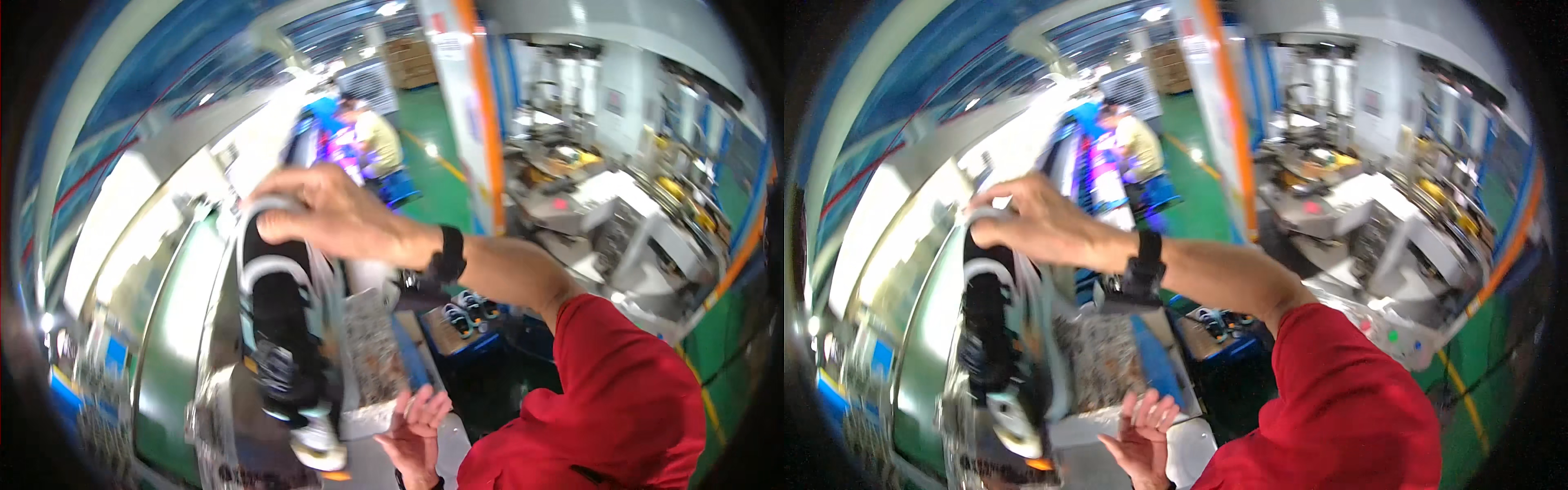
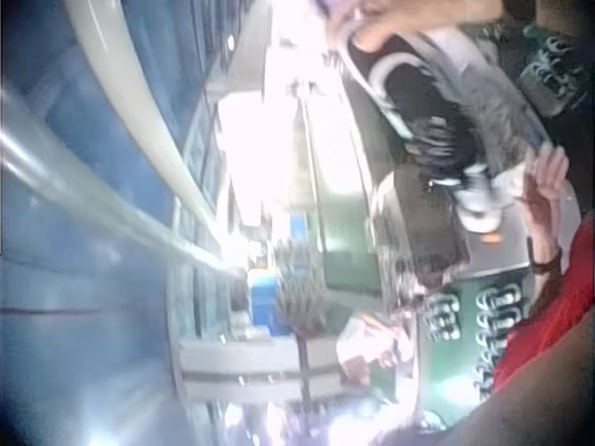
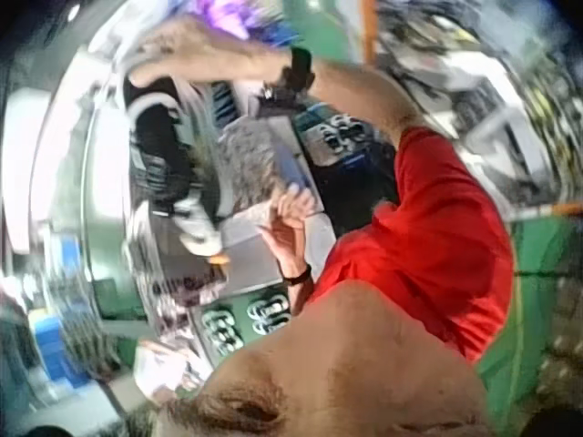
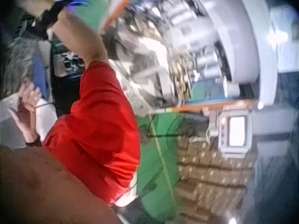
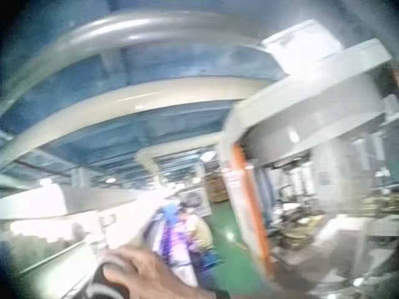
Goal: Operate a shoe-lasting machine and inspect finished shoes on a conveyor line.
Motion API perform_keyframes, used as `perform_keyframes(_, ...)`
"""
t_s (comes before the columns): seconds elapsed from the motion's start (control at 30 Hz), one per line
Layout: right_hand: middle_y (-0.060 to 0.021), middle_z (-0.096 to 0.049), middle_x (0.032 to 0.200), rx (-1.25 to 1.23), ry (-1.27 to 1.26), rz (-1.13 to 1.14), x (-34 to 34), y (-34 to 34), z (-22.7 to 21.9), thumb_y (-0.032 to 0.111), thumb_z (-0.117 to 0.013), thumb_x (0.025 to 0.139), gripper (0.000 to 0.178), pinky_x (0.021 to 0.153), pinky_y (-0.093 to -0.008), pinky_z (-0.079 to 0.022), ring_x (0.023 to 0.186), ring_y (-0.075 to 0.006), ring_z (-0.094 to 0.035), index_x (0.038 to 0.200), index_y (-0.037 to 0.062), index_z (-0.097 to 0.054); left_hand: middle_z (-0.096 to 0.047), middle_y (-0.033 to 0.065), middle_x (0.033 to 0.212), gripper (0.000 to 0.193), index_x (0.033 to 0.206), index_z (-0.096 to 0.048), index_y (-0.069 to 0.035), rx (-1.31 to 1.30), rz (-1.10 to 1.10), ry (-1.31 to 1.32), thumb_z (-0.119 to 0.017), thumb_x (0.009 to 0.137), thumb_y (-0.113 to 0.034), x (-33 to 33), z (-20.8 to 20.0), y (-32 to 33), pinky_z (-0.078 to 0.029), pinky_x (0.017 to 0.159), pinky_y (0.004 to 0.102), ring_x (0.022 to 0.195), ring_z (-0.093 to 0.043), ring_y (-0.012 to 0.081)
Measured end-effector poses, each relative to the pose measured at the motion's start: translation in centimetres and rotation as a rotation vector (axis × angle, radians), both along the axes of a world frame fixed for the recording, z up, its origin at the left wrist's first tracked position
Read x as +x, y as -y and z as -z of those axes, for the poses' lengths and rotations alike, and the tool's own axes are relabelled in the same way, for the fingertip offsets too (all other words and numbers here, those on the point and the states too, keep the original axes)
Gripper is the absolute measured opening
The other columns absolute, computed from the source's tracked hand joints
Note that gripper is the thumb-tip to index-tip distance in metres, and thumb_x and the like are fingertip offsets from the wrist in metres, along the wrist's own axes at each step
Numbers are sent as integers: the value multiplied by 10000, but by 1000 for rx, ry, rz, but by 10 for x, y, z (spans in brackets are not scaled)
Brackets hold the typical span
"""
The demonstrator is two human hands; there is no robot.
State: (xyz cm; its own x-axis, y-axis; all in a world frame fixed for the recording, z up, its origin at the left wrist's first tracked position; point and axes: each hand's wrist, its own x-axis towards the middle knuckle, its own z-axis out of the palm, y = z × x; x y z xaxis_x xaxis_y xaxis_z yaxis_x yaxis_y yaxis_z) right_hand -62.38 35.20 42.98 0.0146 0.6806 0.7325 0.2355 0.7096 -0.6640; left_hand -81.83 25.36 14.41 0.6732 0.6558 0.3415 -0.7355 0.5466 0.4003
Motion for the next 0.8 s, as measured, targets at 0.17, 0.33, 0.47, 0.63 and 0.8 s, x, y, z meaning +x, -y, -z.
perform_keyframes(0.17, -122, -720, 953, -158, -31, 240, 121, 97, 94, 223, -653, 809, 342, 821, -288, -496, 880, -158, -650, 1040, -24, -699, -399, 258, 1446, 981, 1501, -245, -52, 9, 272, -179, -482, 819, -715, 125, -71, 14, -381, 1042, 604, 1220, -492, 467)
perform_keyframes(0.33, -158, -707, 1004, -329, -159, 608, 203, 193, 179, 348, -609, 891, 460, 814, -322, -512, 895, -189, -651, 1189, -3, -634, -559, 214, 1300, 695, 1422, -420, -73, 153, 335, -415, -411, 940, -574, 210, -41, 33, -520, 866, 514, 1006, -628, 372)
perform_keyframes(0.47, -108, -575, 1318, -374, -535, 443, 225, 322, 233, 487, -575, 936, 710, 808, -310, -523, 1103, -164, -584, 1469, 79, -343, -583, 161, 1285, 570, 1390, -440, -33, 223, 418, -450, -409, 1003, -450, 292, -2, 59, -504, 932, 460, 1095, -615, 321)
perform_keyframes(0.63, -74, -557, 1255, -351, -685, 840, 244, 406, 275, 398, -809, 745, 884, 869, -296, -460, 1001, -138, -541, 1455, 104, -370, -609, 162, 1168, 404, 1331, -459, 0, 600, 353, -666, -545, 969, -158, 385, -23, 150, -539, 878, 367, 1024, -638, 230)
perform_keyframes(0.8, -93, -602, 1100, -337, -704, 1490, 291, 511, 310, 192, -788, 655, 635, 811, -319, -508, 976, -173, -570, 1244, 69, -586, -604, 129, 1230, 496, 1329, -470, 49, 1174, 437, -744, -606, 957, -249, 473, 11, 238, -443, 945, 309, 1094, -557, 167)
